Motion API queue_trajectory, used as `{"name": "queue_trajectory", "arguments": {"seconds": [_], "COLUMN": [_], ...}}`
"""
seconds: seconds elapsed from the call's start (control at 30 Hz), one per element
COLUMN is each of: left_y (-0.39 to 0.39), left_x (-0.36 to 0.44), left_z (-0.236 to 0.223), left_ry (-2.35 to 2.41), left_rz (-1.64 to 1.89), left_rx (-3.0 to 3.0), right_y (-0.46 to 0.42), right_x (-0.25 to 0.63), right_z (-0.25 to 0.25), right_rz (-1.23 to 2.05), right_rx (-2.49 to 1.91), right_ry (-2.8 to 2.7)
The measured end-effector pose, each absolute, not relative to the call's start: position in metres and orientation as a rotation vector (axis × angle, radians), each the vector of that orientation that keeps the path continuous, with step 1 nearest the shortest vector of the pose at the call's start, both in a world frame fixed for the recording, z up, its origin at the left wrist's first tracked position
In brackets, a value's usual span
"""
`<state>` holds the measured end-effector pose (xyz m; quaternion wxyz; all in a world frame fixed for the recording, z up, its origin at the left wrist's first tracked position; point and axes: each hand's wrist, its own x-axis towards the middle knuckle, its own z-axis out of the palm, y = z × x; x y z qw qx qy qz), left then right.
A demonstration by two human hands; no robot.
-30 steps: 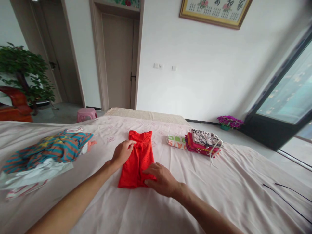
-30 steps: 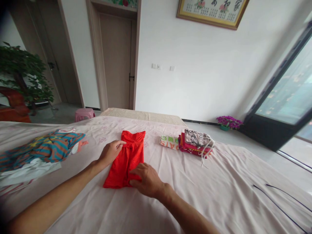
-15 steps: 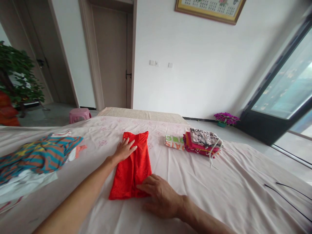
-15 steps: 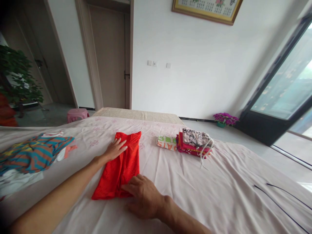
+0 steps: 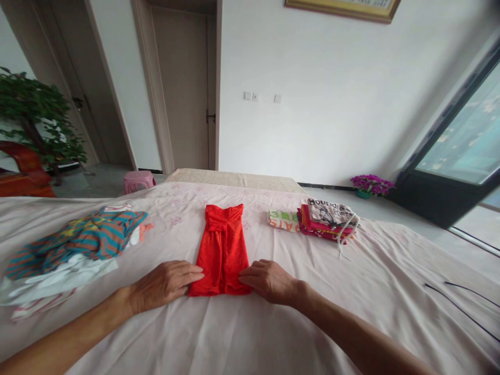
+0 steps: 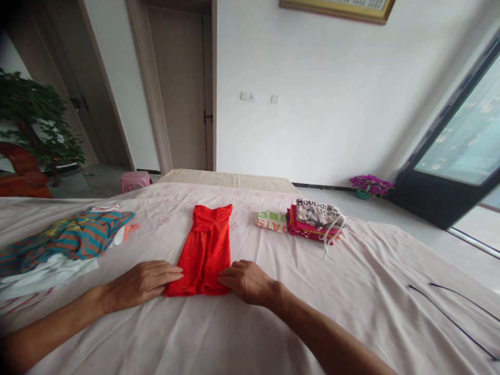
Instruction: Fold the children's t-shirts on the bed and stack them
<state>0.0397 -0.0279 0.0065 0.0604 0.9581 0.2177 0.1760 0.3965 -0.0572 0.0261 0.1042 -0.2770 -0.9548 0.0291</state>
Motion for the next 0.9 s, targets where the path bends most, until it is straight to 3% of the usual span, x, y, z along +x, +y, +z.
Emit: {"name": "queue_trajectory", "arguments": {"seconds": [0.27, 0.47, 0.63, 0.9], "left_y": [-0.054, -0.104, -0.068, -0.008], "left_x": [0.05, 0.047, 0.082, 0.089], "left_z": [0.011, 0.021, 0.038, 0.01], "left_ry": [0.726, 1.072, 1.158, 1.277], "left_rz": [0.705, 0.811, 0.986, 0.862], "left_rx": [2.82, 2.155, 1.511, 1.16], "right_y": [-0.084, -0.129, -0.079, -0.012], "right_x": [0.395, 0.387, 0.36, 0.349], "right_z": [0.046, 0.07, 0.053, 0.02], "right_rz": [0.189, 0.844, 1.215, 1.29], "right_rx": [-0.838, -1.005, -1.278, -1.455], "right_ry": [-2.635, -2.23, -1.579, -1.345]}}
